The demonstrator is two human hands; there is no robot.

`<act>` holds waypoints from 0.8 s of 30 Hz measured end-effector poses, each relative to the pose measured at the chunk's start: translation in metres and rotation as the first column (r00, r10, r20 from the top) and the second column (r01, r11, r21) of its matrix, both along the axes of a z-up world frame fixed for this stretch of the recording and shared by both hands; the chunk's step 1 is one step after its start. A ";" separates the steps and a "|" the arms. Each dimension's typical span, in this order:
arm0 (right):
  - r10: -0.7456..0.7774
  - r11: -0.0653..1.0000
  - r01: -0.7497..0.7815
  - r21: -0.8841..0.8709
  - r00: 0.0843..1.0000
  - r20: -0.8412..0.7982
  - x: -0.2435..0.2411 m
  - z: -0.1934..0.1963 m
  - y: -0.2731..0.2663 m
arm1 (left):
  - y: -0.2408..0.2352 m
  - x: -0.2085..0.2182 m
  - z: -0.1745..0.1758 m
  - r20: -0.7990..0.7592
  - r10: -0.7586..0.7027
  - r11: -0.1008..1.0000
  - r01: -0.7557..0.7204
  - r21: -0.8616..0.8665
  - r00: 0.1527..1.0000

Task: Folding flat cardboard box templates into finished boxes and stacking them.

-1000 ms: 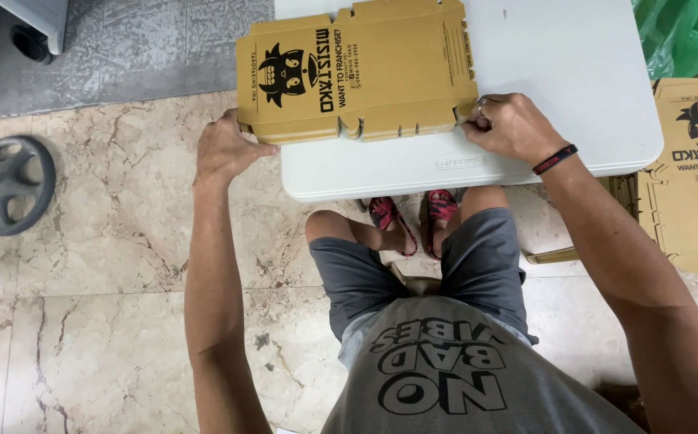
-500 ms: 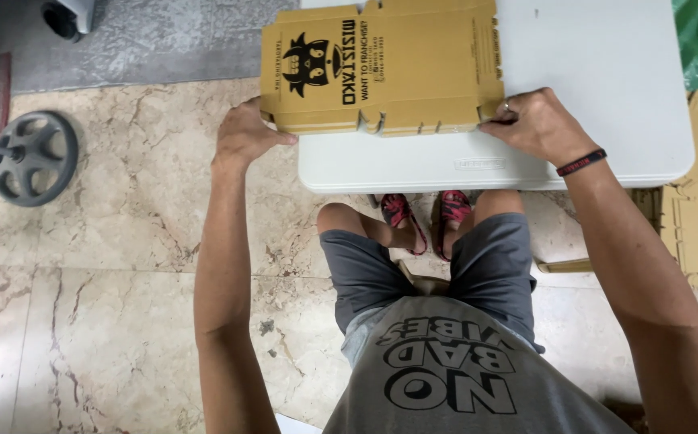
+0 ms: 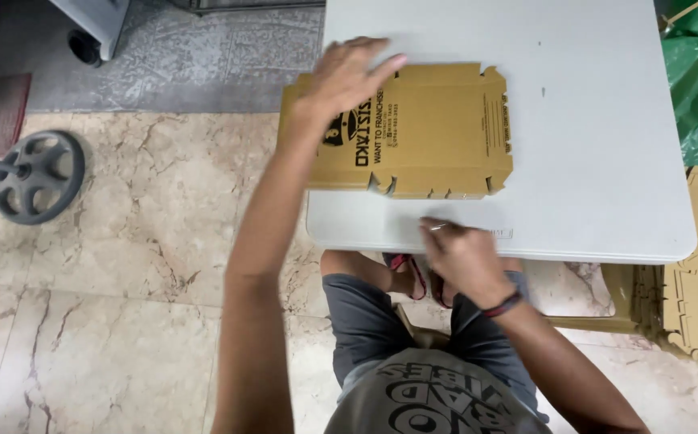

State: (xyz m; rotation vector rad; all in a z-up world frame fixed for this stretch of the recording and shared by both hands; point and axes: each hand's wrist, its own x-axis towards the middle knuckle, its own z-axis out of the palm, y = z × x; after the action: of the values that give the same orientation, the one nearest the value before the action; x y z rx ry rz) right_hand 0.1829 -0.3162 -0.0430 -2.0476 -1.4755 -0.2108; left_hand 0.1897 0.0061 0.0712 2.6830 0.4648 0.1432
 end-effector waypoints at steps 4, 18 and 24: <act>-0.004 0.998 0.015 -0.061 0.984 0.179 -0.014 -0.019 0.042 | 0.004 0.073 -0.040 -0.193 -0.064 0.991 0.084 0.099 0.979; -0.137 0.991 0.134 0.027 0.978 0.156 -0.005 -0.051 0.060 | 0.017 0.106 -0.070 -0.376 0.071 0.996 -0.087 -0.026 0.924; -0.089 0.996 0.089 -0.001 0.994 0.058 -0.008 -0.034 0.053 | 0.014 0.078 -0.045 -0.389 0.076 0.982 -0.136 -0.131 0.918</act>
State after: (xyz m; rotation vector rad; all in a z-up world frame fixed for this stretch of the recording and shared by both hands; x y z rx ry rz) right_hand 0.1753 -0.2629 -0.0767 -2.1291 -1.4204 -0.3054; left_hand 0.2679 0.0198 0.0261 2.5303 0.7091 -0.3808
